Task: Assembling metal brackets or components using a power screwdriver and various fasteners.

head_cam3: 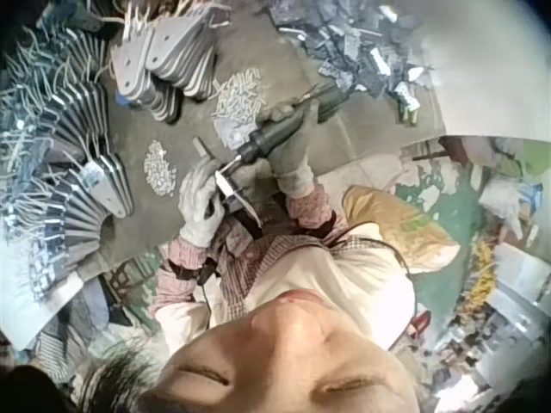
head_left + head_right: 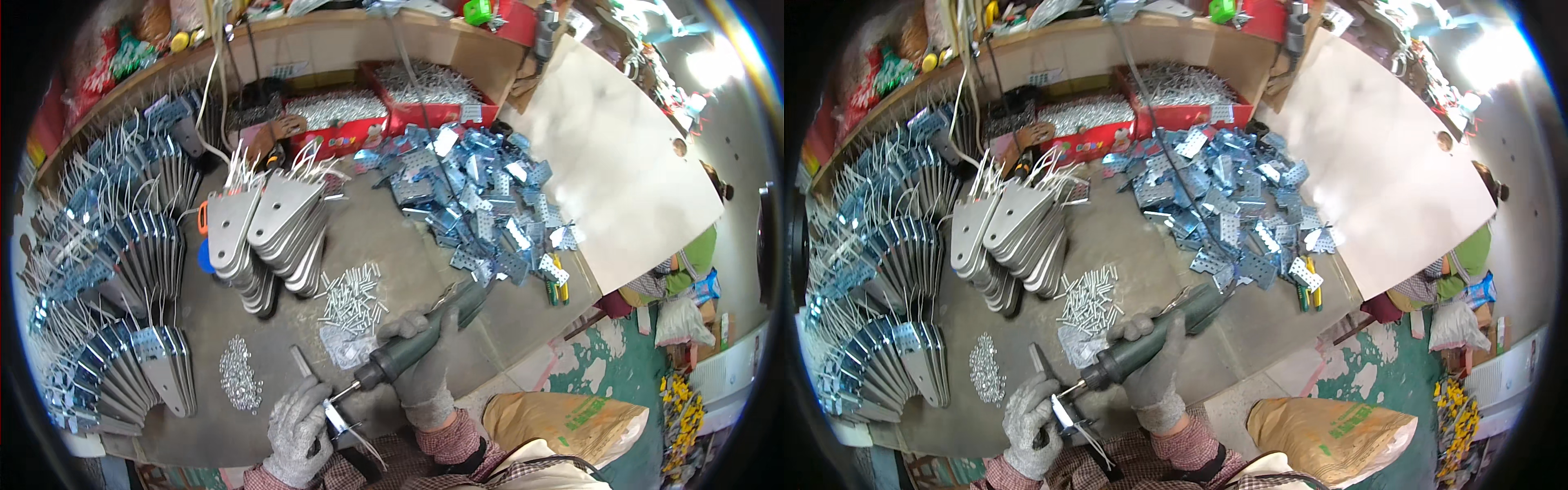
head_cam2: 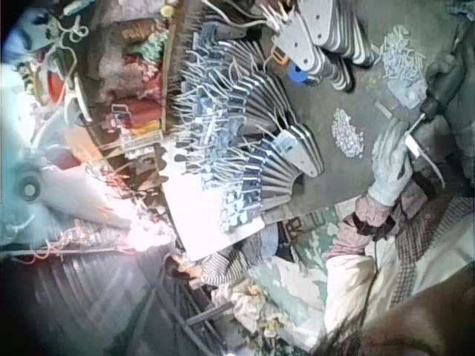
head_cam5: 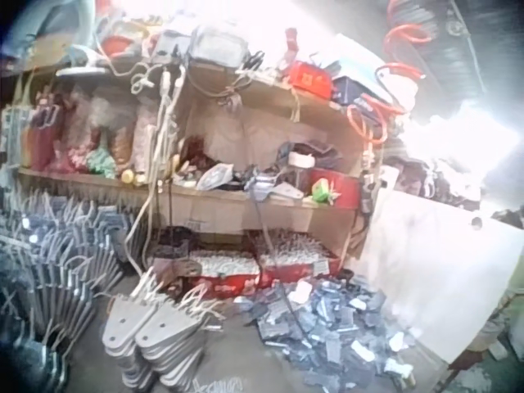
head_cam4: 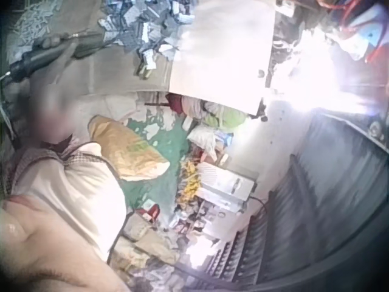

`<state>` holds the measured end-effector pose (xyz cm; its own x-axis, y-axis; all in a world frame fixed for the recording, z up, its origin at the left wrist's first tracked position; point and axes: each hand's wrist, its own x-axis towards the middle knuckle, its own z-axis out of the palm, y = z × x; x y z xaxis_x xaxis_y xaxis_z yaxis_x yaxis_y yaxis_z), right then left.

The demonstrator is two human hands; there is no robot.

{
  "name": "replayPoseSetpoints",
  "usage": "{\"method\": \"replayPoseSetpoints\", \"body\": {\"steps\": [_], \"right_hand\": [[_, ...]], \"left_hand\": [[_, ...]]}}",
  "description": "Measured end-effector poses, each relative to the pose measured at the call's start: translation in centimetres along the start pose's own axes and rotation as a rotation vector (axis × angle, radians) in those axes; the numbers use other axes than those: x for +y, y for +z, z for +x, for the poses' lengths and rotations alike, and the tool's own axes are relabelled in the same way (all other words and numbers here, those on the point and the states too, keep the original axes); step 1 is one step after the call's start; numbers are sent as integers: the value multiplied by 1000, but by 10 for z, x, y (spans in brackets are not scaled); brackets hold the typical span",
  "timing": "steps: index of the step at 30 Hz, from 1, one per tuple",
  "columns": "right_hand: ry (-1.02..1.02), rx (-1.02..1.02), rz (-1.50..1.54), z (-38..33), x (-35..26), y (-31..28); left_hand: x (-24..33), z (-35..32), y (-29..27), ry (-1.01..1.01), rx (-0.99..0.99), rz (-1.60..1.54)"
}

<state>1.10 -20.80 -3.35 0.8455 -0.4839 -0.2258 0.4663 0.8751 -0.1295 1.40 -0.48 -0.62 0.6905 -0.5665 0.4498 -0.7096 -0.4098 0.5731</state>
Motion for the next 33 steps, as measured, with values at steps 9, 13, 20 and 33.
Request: {"method": "replayPoseSetpoints", "body": {"steps": [9,13,20,33], "right_hand": [[122,-412,-692,-2,-81,55],[-449,-773,-2212,8,-135,90],[-688,-687,-2772,17,-192,36],[-522,-496,-2732,140,-183,58]], "left_hand": [[-25,12,-38,302,-242,381],[-27,22,-41,271,-470,417],[-28,9,-41,94,-592,145],[-60,-68,-101,-727,524,606]]}}
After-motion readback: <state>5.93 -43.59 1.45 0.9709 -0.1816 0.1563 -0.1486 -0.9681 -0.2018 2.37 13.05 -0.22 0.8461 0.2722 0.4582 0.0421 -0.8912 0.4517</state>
